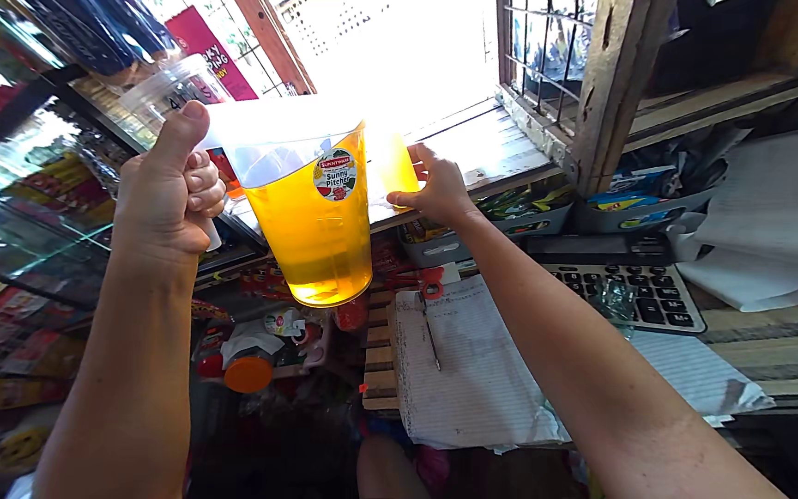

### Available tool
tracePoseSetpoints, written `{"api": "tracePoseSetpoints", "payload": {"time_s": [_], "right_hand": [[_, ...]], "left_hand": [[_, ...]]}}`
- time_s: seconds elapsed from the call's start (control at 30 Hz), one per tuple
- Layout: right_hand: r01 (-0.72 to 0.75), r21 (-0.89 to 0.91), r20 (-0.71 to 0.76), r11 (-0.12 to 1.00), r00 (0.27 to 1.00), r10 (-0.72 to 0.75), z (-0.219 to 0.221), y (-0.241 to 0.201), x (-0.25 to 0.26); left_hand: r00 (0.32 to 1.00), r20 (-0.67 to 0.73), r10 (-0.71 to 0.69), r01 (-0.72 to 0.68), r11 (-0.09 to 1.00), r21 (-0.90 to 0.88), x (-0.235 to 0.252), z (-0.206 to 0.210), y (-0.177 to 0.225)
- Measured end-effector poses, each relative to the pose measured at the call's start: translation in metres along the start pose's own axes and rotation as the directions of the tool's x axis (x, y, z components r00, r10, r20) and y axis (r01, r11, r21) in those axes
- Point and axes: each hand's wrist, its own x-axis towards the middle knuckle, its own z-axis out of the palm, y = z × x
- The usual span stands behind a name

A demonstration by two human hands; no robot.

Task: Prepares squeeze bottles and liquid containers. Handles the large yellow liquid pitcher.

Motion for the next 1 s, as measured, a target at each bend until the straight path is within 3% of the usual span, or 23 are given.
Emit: {"api": "tracePoseSetpoints", "payload": {"time_s": [1.0], "right_hand": [[-0.001, -0.009, 0.004, 1.000, 1.000, 0.001, 0.000, 0.001, 0.001]], "left_hand": [[0.998, -0.042, 0.045, -0.048, 0.994, -0.097, -0.013, -0.004, -0.027]]}}
